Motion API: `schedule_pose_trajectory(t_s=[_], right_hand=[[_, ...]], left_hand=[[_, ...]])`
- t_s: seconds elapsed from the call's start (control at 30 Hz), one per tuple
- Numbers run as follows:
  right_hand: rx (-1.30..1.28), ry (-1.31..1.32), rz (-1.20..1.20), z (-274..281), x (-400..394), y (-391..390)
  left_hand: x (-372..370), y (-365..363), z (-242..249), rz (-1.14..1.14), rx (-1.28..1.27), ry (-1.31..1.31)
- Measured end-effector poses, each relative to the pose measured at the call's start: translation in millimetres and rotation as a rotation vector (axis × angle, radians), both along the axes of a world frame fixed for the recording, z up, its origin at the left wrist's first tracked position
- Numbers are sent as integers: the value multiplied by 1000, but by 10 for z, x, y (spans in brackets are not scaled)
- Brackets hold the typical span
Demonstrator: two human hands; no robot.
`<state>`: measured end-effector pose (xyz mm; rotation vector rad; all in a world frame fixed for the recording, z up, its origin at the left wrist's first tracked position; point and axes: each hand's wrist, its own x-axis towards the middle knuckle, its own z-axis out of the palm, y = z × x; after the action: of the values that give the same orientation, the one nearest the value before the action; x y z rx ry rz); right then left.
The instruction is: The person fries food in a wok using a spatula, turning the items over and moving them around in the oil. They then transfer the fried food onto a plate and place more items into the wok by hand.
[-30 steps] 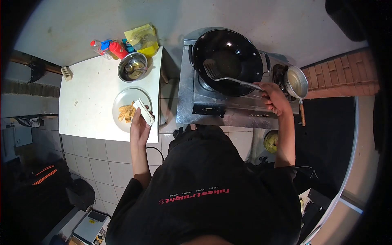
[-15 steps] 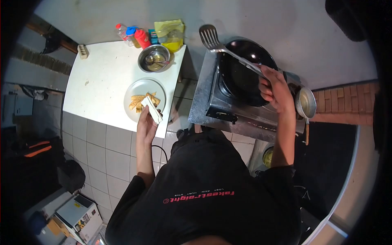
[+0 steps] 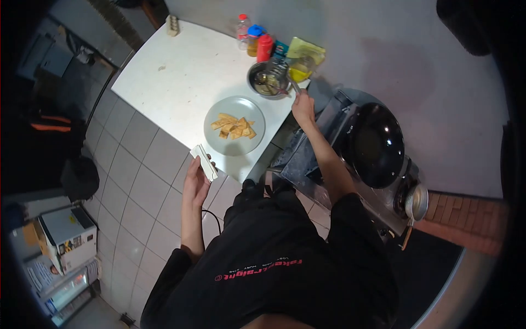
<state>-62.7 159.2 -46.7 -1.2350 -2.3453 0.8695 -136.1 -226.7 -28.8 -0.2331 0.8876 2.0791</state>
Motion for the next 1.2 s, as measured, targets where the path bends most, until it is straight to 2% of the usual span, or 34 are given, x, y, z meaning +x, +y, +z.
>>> schedule_pose_trajectory(t_s=[0.03, 0.13, 0.33, 0.4, 0.63, 0.73, 0.8, 0.83, 0.9, 1.07, 1.2], right_hand=[[125, -67, 24, -74, -33, -11], [204, -173, 101, -337, -11, 70], [249, -159, 83, -446, 46, 68], [301, -30, 75, -476, 17, 93], [177, 32, -37, -274, -77, -6], [156, 183, -116, -266, -85, 26], [11, 356, -131, -326, 52, 40], [13, 357, -144, -149, 103, -43], [-686, 757, -116, 299, 322, -251], [-686, 899, -124, 1201, 1051, -736], [-473, 855, -284, 1741, 1816, -945]], left_hand=[[-27, -104, -13, 12, 19, 11], [-21, -327, 33, 77, -2, 15], [-43, -507, 45, 151, -52, 20], [-149, -465, 134, 142, -82, 15], [-231, -376, 165, 89, -70, 25], [-284, -343, 211, 77, -89, 29], [-193, -352, 81, 70, -64, 36], [-190, -325, 82, 61, -65, 36], [-226, -258, 45, 16, -53, 30], [-268, 115, 63, -108, -56, -8], [-230, 587, 139, -272, -52, 70]])
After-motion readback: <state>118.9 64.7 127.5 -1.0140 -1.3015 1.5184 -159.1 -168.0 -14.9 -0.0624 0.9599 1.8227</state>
